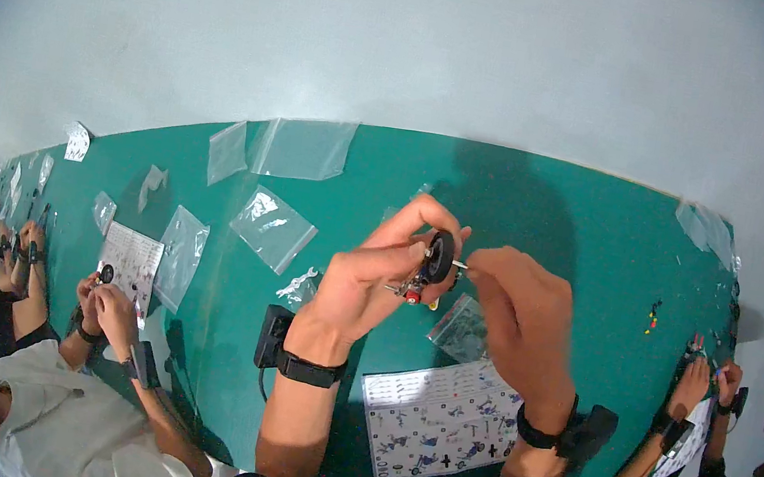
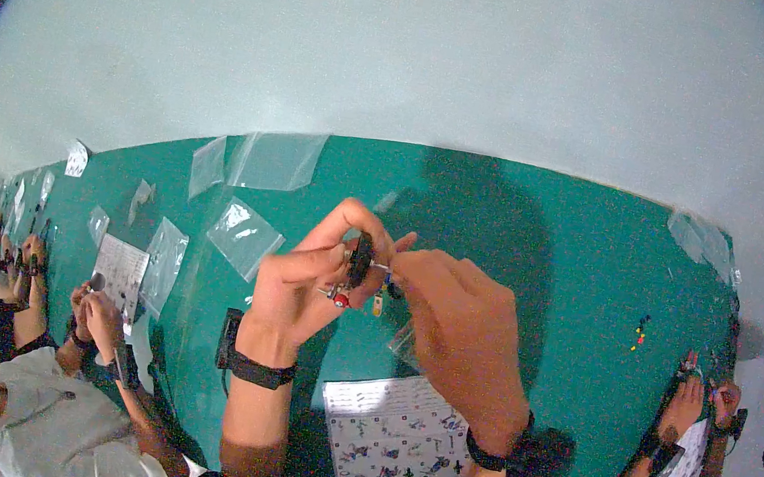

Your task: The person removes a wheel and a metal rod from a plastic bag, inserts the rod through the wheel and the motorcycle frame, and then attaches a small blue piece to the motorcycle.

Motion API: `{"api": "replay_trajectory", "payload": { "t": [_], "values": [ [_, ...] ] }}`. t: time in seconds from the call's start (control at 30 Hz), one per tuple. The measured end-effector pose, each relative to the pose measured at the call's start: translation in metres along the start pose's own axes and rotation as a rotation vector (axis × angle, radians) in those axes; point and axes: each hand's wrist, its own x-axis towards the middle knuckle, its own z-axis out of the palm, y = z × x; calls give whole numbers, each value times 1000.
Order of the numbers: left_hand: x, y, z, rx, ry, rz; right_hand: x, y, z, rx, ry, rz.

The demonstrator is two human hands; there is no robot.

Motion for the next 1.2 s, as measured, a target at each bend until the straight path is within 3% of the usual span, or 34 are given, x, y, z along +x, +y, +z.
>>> {"api": "replay_trajectory", "payload": {
  "t": [0.17,0.4,0.7,0.9,1.2],
  "values": [
    [-1,1,9,90,50,8,3,-8,-10,151,-72,146],
    [-3,7,9,224,-42,-13,2,-16,-23,405,-200,404],
    [-6,4,8,279,-96,-67,0,0,-32,912,-369,656],
    [-5,2,6,309,-64,-77,-4,21,-21,1148,-417,732],
    [-3,4,-6,175,4,50,-1,-11,9,860,-138,608]
  ]
}}
